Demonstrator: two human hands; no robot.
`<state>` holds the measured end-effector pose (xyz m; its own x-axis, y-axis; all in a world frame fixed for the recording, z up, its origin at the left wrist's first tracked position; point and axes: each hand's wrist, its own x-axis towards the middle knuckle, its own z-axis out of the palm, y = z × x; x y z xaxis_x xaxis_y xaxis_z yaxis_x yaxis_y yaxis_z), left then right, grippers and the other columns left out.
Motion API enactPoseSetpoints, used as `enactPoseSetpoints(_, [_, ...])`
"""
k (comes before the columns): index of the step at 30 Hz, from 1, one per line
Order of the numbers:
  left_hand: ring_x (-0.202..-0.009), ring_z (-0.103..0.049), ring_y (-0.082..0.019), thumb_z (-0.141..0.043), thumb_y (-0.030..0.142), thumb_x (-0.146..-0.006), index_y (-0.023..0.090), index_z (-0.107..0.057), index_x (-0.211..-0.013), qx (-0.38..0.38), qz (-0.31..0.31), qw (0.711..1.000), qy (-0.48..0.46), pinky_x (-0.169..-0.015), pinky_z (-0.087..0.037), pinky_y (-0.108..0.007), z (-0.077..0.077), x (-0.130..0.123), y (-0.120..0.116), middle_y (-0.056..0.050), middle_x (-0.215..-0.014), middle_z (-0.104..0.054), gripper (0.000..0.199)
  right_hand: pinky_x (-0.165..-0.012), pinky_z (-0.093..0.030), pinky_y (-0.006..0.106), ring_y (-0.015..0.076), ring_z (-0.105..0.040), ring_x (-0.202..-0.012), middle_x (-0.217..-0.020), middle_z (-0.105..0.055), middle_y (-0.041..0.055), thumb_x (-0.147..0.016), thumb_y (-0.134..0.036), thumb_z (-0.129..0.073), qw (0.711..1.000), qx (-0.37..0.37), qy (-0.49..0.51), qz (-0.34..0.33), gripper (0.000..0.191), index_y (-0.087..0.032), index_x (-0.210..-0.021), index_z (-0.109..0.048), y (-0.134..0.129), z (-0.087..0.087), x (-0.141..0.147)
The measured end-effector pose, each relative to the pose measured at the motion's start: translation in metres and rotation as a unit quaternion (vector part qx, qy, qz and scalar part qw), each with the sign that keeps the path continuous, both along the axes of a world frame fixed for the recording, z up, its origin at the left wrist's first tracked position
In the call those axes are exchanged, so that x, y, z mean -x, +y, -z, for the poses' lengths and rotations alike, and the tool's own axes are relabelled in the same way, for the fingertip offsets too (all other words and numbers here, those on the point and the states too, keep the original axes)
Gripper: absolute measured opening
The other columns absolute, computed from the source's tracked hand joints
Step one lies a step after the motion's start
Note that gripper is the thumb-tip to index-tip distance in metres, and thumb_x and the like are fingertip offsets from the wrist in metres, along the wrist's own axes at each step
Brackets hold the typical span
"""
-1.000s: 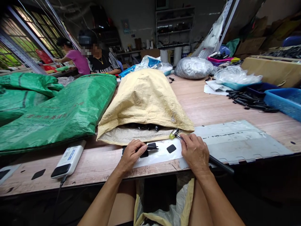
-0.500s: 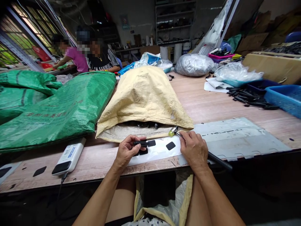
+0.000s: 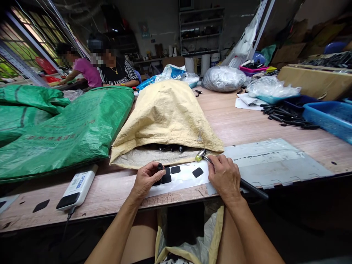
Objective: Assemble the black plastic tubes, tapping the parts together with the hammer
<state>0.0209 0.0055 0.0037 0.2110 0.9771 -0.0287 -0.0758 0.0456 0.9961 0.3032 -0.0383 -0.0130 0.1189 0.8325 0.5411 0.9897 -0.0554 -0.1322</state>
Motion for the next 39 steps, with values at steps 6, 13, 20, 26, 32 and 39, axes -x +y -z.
enactPoseSetpoints(6, [-0.058,-0.049,-0.008,-0.082,0.041,-0.073,0.017,-0.067,-0.088,-0.037,0.017,0.998,0.045,-0.053,-0.04,-0.019,0.004,0.003,0.0,0.002,-0.07,-0.059,0.032,-0.094,-0.036,0.042,0.0294,-0.054,-0.11,-0.111,-0.066,0.0101,-0.089,-0.032,-0.06,0.994,-0.051,0.067,-0.072,0.027,-0.022,-0.114,-0.066,-0.006,-0.045,0.041])
enactPoseSetpoints(13, [-0.07,-0.056,-0.013,-0.082,0.032,-0.074,0.016,-0.073,-0.088,-0.149,0.039,0.978,0.139,-0.063,-0.044,-0.023,0.011,0.01,0.003,-0.002,-0.079,-0.066,0.023,-0.07,-0.036,0.028,0.0167,-0.054,-0.08,-0.086,-0.061,0.0015,-0.088,-0.044,-0.063,0.937,0.143,0.171,-0.268,0.023,-0.022,-0.088,-0.056,0.007,-0.06,0.111])
enactPoseSetpoints(20, [-0.075,-0.062,-0.016,-0.076,0.02,-0.077,0.017,-0.071,-0.084,-0.25,0.034,0.953,0.168,-0.069,-0.047,-0.026,0.004,0.007,-0.003,-0.003,-0.08,-0.067,0.009,-0.068,-0.031,0.029,0.0151,-0.049,-0.074,-0.075,-0.056,-0.0011,-0.088,-0.042,-0.063,0.92,0.143,0.178,-0.318,0.027,-0.021,-0.077,-0.051,0.015,-0.046,0.109])
enactPoseSetpoints(26, [-0.074,-0.061,-0.015,-0.072,0.015,-0.081,0.018,-0.069,-0.085,-0.336,0.029,0.922,0.189,-0.069,-0.047,-0.026,-0.002,0.001,-0.008,-0.002,-0.078,-0.067,0.006,-0.068,-0.03,0.029,0.0145,-0.043,-0.071,-0.07,-0.049,-0.0014,-0.094,-0.033,-0.056,0.885,0.081,0.232,-0.395,0.027,-0.021,-0.072,-0.047,0.018,-0.031,0.104])
enactPoseSetpoints(32, [-0.077,-0.061,-0.017,-0.073,0.017,-0.081,0.018,-0.07,-0.09,-0.342,0.035,0.917,0.203,-0.072,-0.047,-0.028,-0.008,-0.001,-0.01,-0.003,-0.081,-0.069,0.01,-0.069,-0.033,0.029,0.0148,-0.045,-0.073,-0.073,-0.051,-0.0006,-0.096,-0.032,-0.057,0.865,0.025,0.29,-0.407,0.022,-0.02,-0.078,-0.053,0.012,-0.022,0.102])
enactPoseSetpoints(39, [-0.075,-0.06,-0.016,-0.075,0.019,-0.079,0.018,-0.068,-0.084,-0.322,0.036,0.925,0.197,-0.07,-0.047,-0.028,-0.009,0.002,-0.011,-0.003,-0.08,-0.066,0.009,-0.066,-0.032,0.028,0.0136,-0.044,-0.07,-0.074,-0.049,-0.0022,-0.091,-0.039,-0.065,0.859,0.079,0.325,-0.387,0.021,-0.019,-0.086,-0.058,0.009,-0.015,0.099])
